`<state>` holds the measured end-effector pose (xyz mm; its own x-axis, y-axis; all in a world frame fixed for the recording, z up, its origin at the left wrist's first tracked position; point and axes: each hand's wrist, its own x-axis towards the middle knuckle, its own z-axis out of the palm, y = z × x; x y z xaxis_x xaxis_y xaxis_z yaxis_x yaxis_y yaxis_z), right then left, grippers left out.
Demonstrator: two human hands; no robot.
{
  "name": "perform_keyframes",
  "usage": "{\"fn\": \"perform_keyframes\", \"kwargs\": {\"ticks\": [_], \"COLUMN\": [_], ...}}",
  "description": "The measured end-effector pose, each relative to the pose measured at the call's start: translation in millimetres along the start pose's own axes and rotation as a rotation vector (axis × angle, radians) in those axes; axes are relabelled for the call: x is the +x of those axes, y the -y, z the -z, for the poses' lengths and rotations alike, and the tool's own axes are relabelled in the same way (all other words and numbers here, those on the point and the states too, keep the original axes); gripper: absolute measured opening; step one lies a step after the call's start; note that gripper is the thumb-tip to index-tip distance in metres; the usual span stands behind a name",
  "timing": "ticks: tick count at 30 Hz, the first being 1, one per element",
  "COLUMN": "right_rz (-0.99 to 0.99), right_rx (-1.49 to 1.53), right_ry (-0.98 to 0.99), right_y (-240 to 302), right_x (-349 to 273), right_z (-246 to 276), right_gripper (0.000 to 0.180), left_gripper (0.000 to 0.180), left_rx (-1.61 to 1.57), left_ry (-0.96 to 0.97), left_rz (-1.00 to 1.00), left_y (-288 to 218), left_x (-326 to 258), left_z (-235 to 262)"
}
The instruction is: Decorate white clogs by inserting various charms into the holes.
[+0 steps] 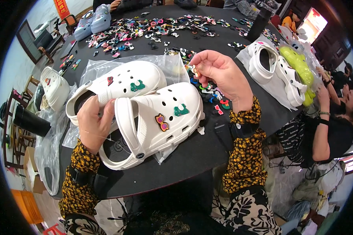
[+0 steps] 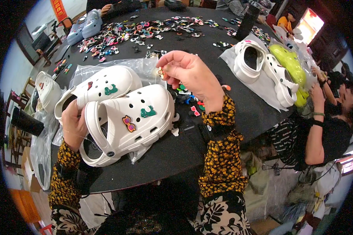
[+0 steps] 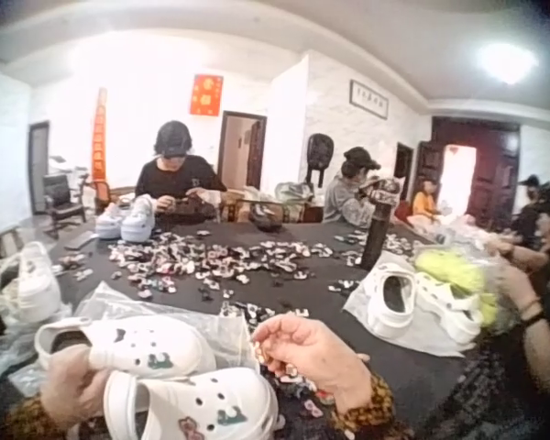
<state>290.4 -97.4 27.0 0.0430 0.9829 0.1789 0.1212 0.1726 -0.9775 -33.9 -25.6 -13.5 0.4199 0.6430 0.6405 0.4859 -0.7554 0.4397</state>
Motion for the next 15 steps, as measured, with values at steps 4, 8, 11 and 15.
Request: {"fn": "perform_keyframes", "kwargs": {"ticks": [4, 8, 11, 15], "right_rz": [0.038, 0.077, 0.239, 0.325], "right_rx": [-0.026, -0.158, -0.491, -0.784], "right_ry": [0.029, 0.059, 0.042, 0.027], "right_y": [-1, 1, 1, 8], "right_x": [0, -3, -2, -6], "right_z": [-9, -24, -36, -41], "right_gripper": [0.015, 0.013, 0.014, 0.017], "left_gripper": [0.018, 0.026, 0.031, 0.034], "left_rx": [-0.051, 0.016, 0.002, -0.017], "left_ry": [-0.031, -0.027, -0.017, -0.022], "left_rz": [0.002, 0.02, -0.008, 0.002], "left_y": [-3, -6, -8, -7], "left_x": [0, 2, 3, 3], "left_z": [-3, 0, 3, 2]}}
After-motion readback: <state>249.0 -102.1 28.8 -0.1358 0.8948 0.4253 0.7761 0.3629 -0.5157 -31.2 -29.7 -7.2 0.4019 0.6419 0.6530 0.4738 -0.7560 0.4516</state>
